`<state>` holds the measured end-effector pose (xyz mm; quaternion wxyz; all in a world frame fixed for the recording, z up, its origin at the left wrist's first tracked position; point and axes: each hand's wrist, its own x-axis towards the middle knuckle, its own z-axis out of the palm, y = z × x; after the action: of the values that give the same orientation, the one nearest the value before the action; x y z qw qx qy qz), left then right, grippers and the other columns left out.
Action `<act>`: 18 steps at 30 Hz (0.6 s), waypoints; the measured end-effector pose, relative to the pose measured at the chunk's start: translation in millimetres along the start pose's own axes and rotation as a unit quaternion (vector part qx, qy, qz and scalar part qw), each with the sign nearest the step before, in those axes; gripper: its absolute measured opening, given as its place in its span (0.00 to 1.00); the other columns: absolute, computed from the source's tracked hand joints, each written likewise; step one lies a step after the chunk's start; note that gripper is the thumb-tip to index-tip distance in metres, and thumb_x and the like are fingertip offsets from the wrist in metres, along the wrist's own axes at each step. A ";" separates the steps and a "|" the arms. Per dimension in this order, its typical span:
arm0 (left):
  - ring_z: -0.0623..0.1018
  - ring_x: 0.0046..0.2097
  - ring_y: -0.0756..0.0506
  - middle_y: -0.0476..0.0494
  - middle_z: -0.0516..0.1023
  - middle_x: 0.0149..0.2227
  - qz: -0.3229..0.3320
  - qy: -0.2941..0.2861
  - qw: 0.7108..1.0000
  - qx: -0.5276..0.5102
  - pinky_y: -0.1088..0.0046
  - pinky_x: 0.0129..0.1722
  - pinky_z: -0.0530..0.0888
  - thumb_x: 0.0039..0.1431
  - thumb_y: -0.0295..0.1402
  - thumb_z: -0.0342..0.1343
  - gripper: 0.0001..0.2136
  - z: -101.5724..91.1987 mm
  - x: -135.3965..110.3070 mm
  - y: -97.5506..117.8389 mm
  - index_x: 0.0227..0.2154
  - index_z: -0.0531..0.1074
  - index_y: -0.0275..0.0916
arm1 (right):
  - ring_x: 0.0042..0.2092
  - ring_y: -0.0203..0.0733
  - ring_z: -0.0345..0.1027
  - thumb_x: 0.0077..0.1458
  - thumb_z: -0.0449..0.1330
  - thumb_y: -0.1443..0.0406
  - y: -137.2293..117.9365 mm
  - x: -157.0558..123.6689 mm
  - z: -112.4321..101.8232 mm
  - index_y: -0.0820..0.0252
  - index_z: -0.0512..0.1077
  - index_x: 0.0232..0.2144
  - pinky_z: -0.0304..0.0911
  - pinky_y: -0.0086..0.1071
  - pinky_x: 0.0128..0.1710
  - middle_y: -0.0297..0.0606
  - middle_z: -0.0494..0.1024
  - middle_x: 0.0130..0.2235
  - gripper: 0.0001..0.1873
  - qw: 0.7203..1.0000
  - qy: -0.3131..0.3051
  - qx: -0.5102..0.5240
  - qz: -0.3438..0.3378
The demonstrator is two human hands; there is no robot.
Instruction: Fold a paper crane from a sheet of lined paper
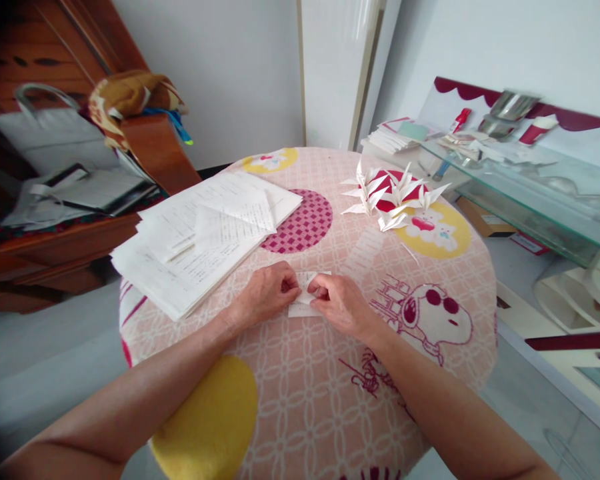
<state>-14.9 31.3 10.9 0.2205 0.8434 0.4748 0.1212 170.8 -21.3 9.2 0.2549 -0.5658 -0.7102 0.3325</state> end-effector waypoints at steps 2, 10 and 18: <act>0.74 0.33 0.48 0.45 0.76 0.32 -0.002 0.001 1.000 0.001 0.73 0.34 0.68 0.56 0.26 0.56 0.06 -0.2 0.1 0.2 0.24 0.73 0.36 | 0.30 0.38 0.71 0.50 0.62 0.72 1.6 -0.3 0.7 0.59 0.77 0.32 0.63 0.30 0.32 0.34 0.79 0.27 0.07 1.000 0.001 0.001 -0.011; 0.74 0.33 0.48 0.44 0.76 0.32 0.011 0.000 1.000 0.012 0.74 0.35 0.68 0.58 0.26 0.55 0.06 0.6 -0.8 0.9 0.25 0.73 0.35 | 0.34 0.42 0.77 0.51 0.60 0.74 -0.2 -0.8 -0.2 0.60 0.83 0.34 0.65 0.31 0.34 0.40 0.84 0.34 0.13 0.998 -0.002 -0.043 -0.045; 0.75 0.35 0.47 0.44 0.76 0.33 0.007 0.001 1.000 0.027 0.73 0.36 0.68 0.58 0.26 0.55 0.06 2.9 0.8 -0.2 0.26 0.73 0.35 | 0.34 0.40 0.77 0.52 0.59 0.75 1.7 0.4 2.1 0.57 0.84 0.35 0.64 0.30 0.34 0.38 0.85 0.33 0.15 0.998 0.010 -0.049 -0.045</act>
<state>-13.5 31.4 8.3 0.1967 0.8520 0.4724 0.1104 170.2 -21.0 6.5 0.2482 -0.5487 -0.7477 0.2797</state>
